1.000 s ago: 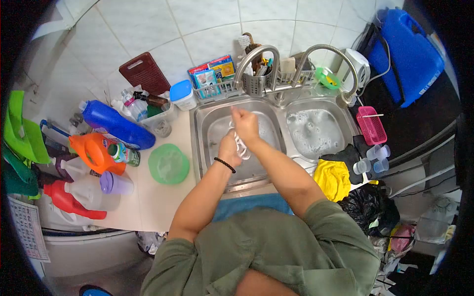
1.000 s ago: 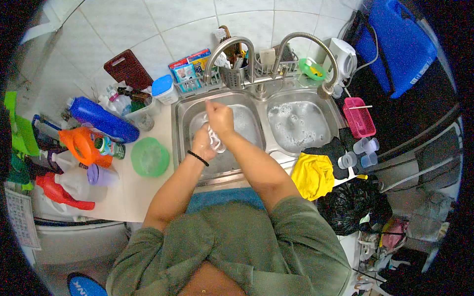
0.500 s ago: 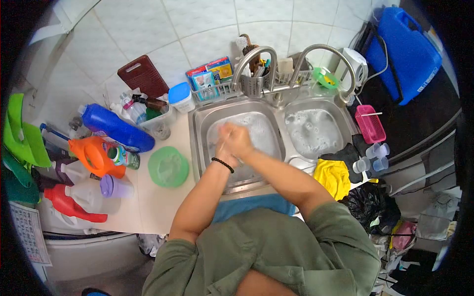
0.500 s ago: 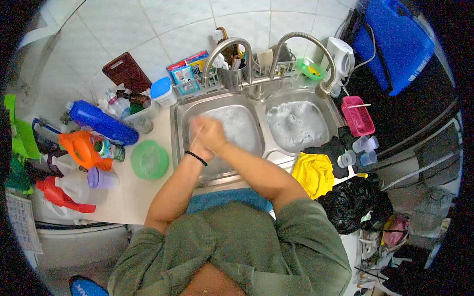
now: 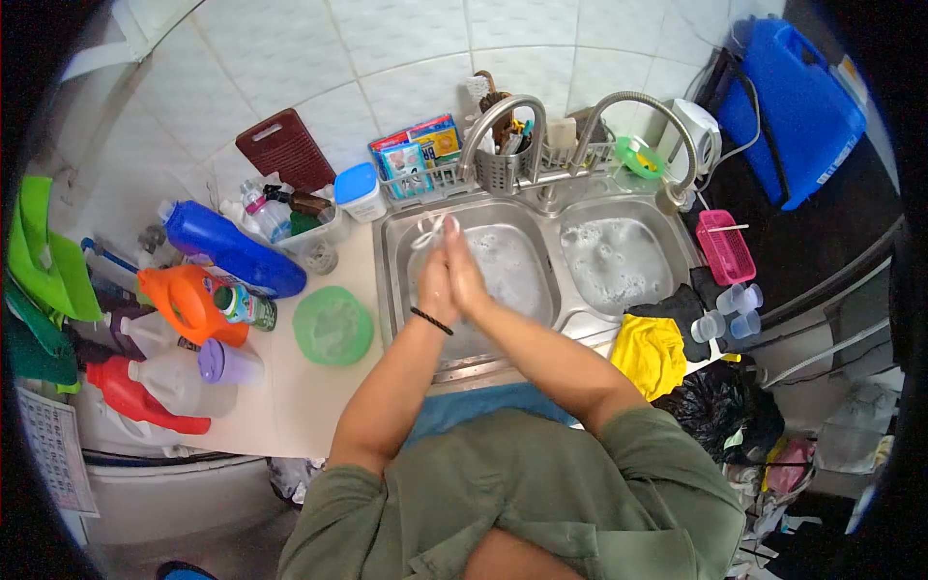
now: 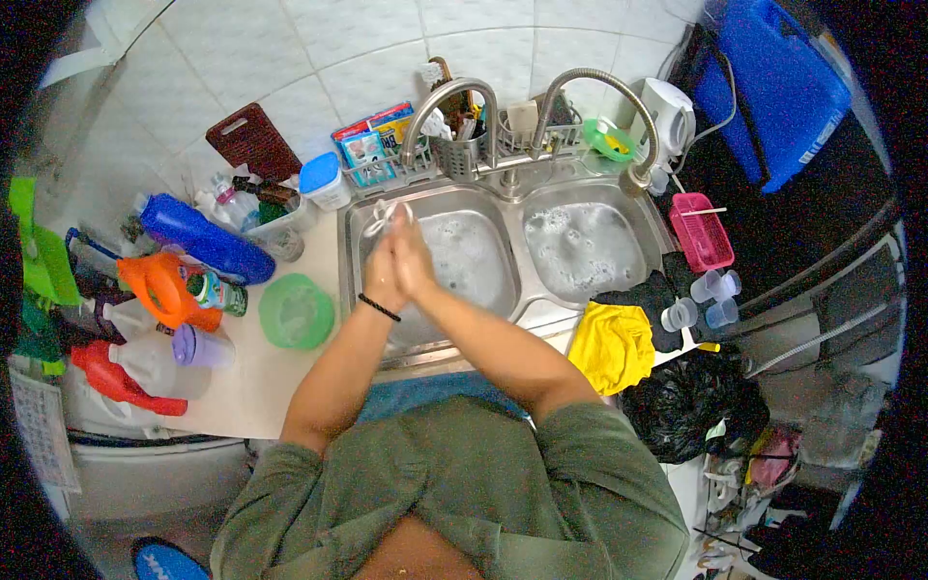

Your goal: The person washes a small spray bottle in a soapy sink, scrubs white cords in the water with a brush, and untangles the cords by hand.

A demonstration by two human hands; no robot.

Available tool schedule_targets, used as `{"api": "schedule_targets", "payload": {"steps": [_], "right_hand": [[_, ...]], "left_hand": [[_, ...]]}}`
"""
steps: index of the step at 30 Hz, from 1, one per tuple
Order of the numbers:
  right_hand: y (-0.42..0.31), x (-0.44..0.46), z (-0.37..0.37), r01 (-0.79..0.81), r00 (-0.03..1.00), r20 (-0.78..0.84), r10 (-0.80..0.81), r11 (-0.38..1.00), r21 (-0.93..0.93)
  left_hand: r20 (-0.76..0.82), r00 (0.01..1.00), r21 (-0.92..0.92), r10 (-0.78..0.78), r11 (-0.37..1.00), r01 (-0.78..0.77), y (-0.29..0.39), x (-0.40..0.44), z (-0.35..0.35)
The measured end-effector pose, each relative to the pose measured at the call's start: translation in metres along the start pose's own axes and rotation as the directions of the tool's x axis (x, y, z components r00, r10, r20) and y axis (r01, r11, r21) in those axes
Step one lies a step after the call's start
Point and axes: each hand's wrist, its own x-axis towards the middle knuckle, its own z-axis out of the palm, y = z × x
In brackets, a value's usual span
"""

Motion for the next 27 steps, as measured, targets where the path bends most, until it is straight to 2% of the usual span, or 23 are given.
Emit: {"api": "schedule_targets", "payload": {"steps": [2, 3, 4, 7, 8, 11, 12, 15, 16, 17, 18, 19, 20, 21, 22, 23, 24, 25, 26, 27], "right_hand": [[-0.018, -0.003, -0.004, -0.19, 0.982, 0.058, 0.181, 0.919, 0.345], [-0.033, -0.007, -0.005, -0.278, 0.96, 0.113, 0.256, 0.822, 0.497], [-0.047, -0.022, -0.006, -0.277, 0.96, 0.127, 0.248, 0.9, 0.337], [-0.032, -0.043, -0.008, -0.007, 0.98, 0.195, -0.038, 0.974, 0.225], [-0.028, -0.042, -0.02, -0.01, 0.962, 0.264, -0.068, 0.96, 0.281], [-0.026, -0.024, -0.067, -0.325, 0.937, 0.26, 0.233, 0.853, 0.408], [-0.021, -0.02, -0.071, -0.212, 0.977, 0.116, 0.181, 0.904, 0.372], [-0.012, -0.005, -0.063, -0.423, 0.883, 0.003, 0.47, 0.793, 0.438], [-0.021, -0.005, -0.059, -0.498, 0.846, 0.124, 0.519, 0.684, 0.533], [-0.03, -0.006, -0.056, -0.568, 0.801, 0.249, 0.545, 0.558, 0.605], [-0.037, -0.005, -0.054, -0.631, 0.749, 0.374, 0.548, 0.418, 0.654], [-0.039, -0.001, -0.054, -0.605, 0.786, 0.44, 0.433, 0.397, 0.69], [-0.041, 0.005, -0.054, -0.582, 0.812, 0.494, 0.311, 0.369, 0.724], [-0.043, 0.011, -0.055, -0.564, 0.825, 0.534, 0.185, 0.336, 0.754], [-0.052, 0.018, -0.044, -0.441, 0.892, 0.348, 0.289, 0.389, 0.809], [-0.051, 0.023, -0.042, -0.424, 0.902, 0.305, 0.305, 0.492, 0.76], [-0.053, 0.028, -0.041, -0.404, 0.912, 0.262, 0.314, 0.589, 0.7], [-0.055, 0.032, -0.04, -0.382, 0.923, 0.219, 0.317, 0.678, 0.628], [-0.057, 0.037, -0.043, -0.374, 0.92, 0.193, 0.341, 0.621, 0.689], [-0.067, 0.036, -0.042, -0.272, 0.944, 0.086, 0.319, 0.603, 0.75]], "left_hand": [[-0.071, 0.994, 0.082, 0.086, 0.993, -0.08, 0.008, -0.038, 0.049], [-0.029, 0.996, 0.093, 0.086, 0.992, -0.083, 0.007, -0.026, 0.037], [0.014, 0.996, 0.104, 0.085, 0.991, -0.086, 0.011, -0.019, 0.031], [-0.218, 0.975, 0.255, 0.046, 0.967, 0.011, 0.038, -0.006, 0.026], [-0.174, 0.984, 0.359, 0.029, 0.933, 0.036, 0.042, 0.005, 0.011], [-0.161, 0.986, 0.423, 0.033, 0.905, 0.039, 0.059, 0.024, -0.001], [-0.143, 0.989, 0.428, 0.035, 0.903, 0.03, 0.064, 0.025, 0.003], [-0.078, 0.993, 0.311, -0.088, 0.944, 0.109, 0.073, 0.017, 0.02], [-0.113, 0.991, 0.141, -0.075, 0.986, 0.091, 0.08, -0.003, 0.052], [-0.04, 0.989, 0.155, -0.144, 0.977, 0.149, 0.077, 0.002, 0.047], [0.032, 0.976, 0.173, -0.214, 0.963, 0.205, 0.079, 0.002, 0.048], [0.102, 0.954, 0.195, -0.283, 0.946, 0.259, 0.079, 0.003, 0.049], [0.143, 0.929, 0.339, -0.341, 0.899, 0.278, 0.08, -0.001, 0.047], [0.234, 0.891, 0.331, -0.389, 0.893, 0.303, 0.081, -0.003, 0.046], [0.323, 0.843, 0.324, -0.43, 0.887, 0.328, 0.083, -0.005, 0.041], [0.411, 0.786, 0.32, -0.461, 0.881, 0.35, 0.086, -0.005, 0.037], [0.464, 0.798, 0.289, -0.385, 0.917, 0.274, 0.087, -0.011, 0.038], [0.42, 0.844, 0.316, -0.335, 0.925, 0.21, 0.088, -0.017, 0.039], [0.377, 0.883, 0.347, -0.28, 0.926, 0.146, 0.088, -0.025, 0.041], [0.379, 0.899, 0.344, -0.219, 0.935, 0.083, 0.088, -0.027, 0.04]]}}
